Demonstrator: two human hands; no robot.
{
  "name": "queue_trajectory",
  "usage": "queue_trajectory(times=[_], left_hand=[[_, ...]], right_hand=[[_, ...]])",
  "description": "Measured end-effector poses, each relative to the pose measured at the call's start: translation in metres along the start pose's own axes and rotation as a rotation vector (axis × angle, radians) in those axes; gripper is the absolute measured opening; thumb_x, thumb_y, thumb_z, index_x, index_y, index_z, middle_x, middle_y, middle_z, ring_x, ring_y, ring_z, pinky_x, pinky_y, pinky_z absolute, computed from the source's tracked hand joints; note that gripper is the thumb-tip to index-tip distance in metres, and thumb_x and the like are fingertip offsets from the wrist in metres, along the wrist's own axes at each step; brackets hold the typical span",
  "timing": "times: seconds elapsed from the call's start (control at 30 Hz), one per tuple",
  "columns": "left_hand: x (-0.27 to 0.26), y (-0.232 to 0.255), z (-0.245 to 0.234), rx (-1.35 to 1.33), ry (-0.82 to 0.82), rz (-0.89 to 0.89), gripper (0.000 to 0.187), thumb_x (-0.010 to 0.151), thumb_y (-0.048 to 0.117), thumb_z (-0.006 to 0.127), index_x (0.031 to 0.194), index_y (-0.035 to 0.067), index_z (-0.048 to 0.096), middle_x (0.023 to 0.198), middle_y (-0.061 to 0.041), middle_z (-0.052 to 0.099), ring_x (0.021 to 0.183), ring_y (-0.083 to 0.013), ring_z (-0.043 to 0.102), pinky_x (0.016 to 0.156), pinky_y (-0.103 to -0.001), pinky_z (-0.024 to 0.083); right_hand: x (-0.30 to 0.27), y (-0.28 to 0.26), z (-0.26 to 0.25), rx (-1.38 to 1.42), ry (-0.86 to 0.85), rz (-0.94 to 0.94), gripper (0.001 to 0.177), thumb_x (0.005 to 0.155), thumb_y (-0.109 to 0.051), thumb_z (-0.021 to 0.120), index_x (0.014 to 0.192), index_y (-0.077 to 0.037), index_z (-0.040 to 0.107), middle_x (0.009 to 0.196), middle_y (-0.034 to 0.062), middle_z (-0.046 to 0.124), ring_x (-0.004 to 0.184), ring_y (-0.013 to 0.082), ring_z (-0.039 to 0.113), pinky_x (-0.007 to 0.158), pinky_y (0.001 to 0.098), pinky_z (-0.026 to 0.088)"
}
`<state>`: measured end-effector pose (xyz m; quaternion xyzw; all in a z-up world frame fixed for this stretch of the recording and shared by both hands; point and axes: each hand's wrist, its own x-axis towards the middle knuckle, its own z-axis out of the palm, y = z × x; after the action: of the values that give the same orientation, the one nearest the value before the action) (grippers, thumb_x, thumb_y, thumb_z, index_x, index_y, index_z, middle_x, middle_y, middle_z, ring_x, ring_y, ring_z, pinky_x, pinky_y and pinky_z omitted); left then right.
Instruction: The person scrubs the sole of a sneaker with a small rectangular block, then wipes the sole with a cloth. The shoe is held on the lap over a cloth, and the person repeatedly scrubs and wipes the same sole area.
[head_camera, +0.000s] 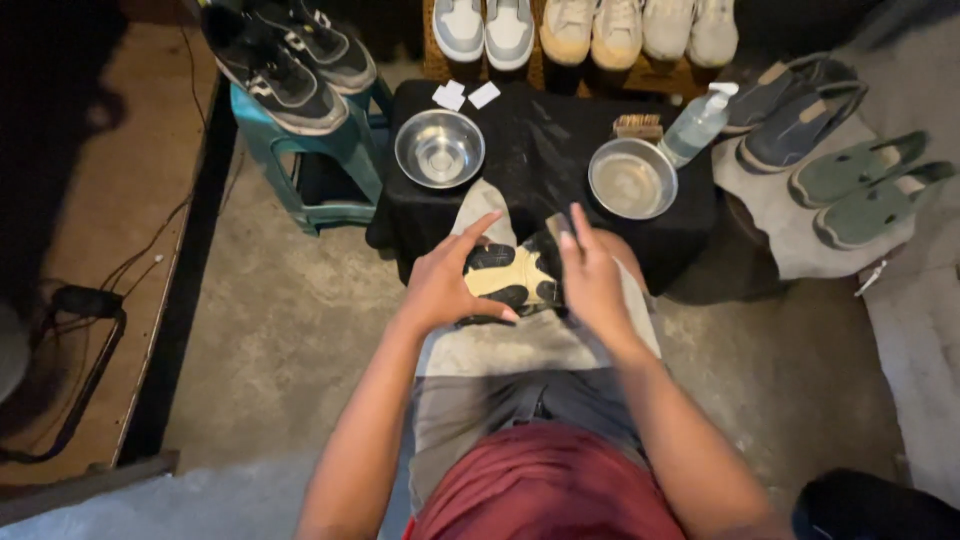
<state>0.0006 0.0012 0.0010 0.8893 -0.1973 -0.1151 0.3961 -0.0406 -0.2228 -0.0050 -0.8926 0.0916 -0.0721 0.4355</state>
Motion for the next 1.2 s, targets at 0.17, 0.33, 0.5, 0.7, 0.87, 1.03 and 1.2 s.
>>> queue_trajectory(times=[0.17,0.33,0.5,0.7,0.87,1.03,1.2], left_hand=[[-0.001,0.004,-0.003,0.009,-0.034,-0.017,0.137,0.042,0.055,0.099,0.16,0.041,0.03,0.132,-0.001,0.066,0.13,-0.0265,0.06,0.108,-0.045,0.045],[0.003,0.002,-0.004,0.007,-0.043,-0.022,0.138,0.042,0.055,0.099,0.161,0.038,0.029,0.133,-0.002,0.066,0.13,-0.0282,0.059,0.109,-0.046,0.045],[0.001,0.001,-0.004,0.012,-0.047,-0.012,0.135,0.044,0.056,0.097,0.16,0.04,0.029,0.133,0.003,0.066,0.131,-0.0228,0.059,0.108,-0.044,0.045],[-0.002,0.008,-0.007,-0.04,-0.04,-0.014,0.134,0.047,0.05,0.099,0.161,0.035,0.031,0.134,-0.002,0.066,0.131,-0.0287,0.058,0.11,-0.048,0.044],[-0.002,0.003,-0.007,-0.039,-0.043,-0.007,0.134,0.043,0.049,0.099,0.159,0.034,0.034,0.133,-0.001,0.067,0.131,-0.0279,0.058,0.11,-0.047,0.044],[-0.004,0.006,-0.003,-0.053,-0.031,-0.001,0.13,0.043,0.048,0.1,0.157,0.032,0.037,0.132,-0.001,0.068,0.13,-0.0265,0.059,0.108,-0.046,0.045],[-0.007,0.003,0.004,-0.013,-0.011,0.004,0.132,0.04,0.052,0.098,0.156,0.038,0.038,0.131,0.005,0.067,0.13,-0.0193,0.059,0.107,-0.043,0.045]], right_hand=[[0.018,0.053,-0.019,-0.181,-0.133,-0.178,0.053,0.106,-0.031,0.051,0.158,-0.023,0.047,0.114,0.0264,0.06,0.121,0.0449,0.058,0.102,0.0482,0.046],[0.004,-0.013,-0.054,-0.364,-0.642,-0.342,0.1,0.092,-0.037,0.071,0.164,-0.005,0.009,0.161,0.0338,0.01,0.147,0.0541,0.026,0.12,0.0591,0.027],[0.031,0.025,-0.053,-0.532,-0.597,-0.795,0.095,0.087,-0.055,0.071,0.161,-0.01,0.032,0.158,0.0247,0.035,0.137,0.0466,0.047,0.112,0.053,0.036],[0.029,0.046,-0.029,-0.433,-0.407,-0.81,0.106,0.066,-0.077,0.08,0.155,-0.028,0.049,0.13,0.0174,0.045,0.127,0.0436,0.043,0.111,0.0488,0.036],[0.03,0.04,-0.038,-0.493,-0.464,-0.86,0.109,0.075,-0.065,0.077,0.162,-0.016,0.034,0.132,0.0251,0.047,0.127,0.0473,0.045,0.108,0.0527,0.034],[0.035,0.07,-0.019,-0.51,-0.06,-0.742,0.102,0.07,-0.074,0.076,0.154,-0.023,0.05,0.11,0.0206,0.059,0.101,0.0406,0.061,0.089,0.0489,0.045],[0.004,0.016,0.019,-0.391,0.157,-0.249,0.093,0.075,-0.055,0.084,0.151,-0.011,0.054,0.122,0.0278,0.047,0.115,0.051,0.047,0.098,0.058,0.04]])
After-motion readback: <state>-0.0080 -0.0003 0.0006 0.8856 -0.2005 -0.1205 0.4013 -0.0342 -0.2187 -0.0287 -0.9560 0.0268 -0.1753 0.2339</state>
